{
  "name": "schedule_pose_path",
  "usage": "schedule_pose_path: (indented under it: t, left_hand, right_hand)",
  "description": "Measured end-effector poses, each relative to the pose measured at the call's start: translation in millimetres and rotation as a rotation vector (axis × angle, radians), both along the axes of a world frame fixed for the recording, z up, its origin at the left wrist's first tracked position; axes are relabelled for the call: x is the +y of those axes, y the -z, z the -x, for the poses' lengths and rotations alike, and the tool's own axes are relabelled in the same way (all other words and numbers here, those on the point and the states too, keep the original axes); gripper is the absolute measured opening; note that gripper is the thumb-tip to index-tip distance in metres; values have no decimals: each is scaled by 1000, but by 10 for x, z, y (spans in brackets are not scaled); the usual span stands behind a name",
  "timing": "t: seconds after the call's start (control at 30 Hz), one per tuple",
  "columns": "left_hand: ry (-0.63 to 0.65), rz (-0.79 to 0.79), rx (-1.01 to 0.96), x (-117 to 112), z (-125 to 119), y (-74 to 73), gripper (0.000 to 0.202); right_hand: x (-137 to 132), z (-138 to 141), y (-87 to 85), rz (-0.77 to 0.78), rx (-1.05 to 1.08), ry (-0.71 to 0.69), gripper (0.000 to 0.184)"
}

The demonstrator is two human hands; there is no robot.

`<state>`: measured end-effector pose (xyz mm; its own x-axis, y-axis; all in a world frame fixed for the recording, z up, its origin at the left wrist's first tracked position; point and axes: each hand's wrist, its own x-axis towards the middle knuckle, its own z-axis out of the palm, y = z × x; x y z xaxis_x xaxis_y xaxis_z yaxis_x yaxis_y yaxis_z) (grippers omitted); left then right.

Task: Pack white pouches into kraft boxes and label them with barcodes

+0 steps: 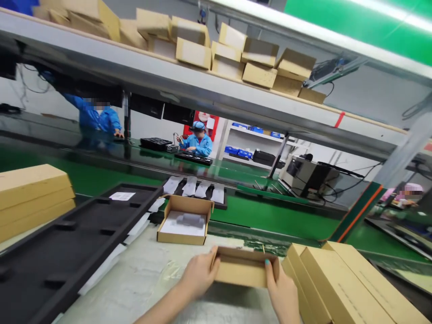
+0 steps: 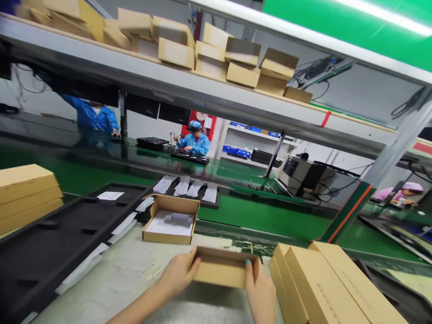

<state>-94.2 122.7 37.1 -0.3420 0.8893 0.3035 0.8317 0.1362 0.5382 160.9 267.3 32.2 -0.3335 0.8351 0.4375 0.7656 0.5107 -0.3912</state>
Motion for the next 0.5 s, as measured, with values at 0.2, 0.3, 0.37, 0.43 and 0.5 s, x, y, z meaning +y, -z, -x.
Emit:
schedule_pose_path:
  t: [0.2, 0.3, 0.37, 0.43, 0.5]
  left_hand:
    - [-85, 128, 12, 354, 245, -529, 39]
    - [-18, 116, 5, 447, 406, -798, 35]
    - [61, 110, -28, 453, 462, -942, 28]
    - [134, 121, -71, 427, 466, -1036, 23]
    - [173, 144, -104, 374, 428, -1079, 28]
  right_hand:
    - [247, 355, -576, 71, -8, -104, 40]
    - [352, 364, -631, 64, 50, -155, 34]
    - [379, 312, -676, 73, 90, -220, 26]
    - [385, 242, -723, 96, 113, -289, 24]
    - [372, 176, -751, 111, 131, -341, 26]
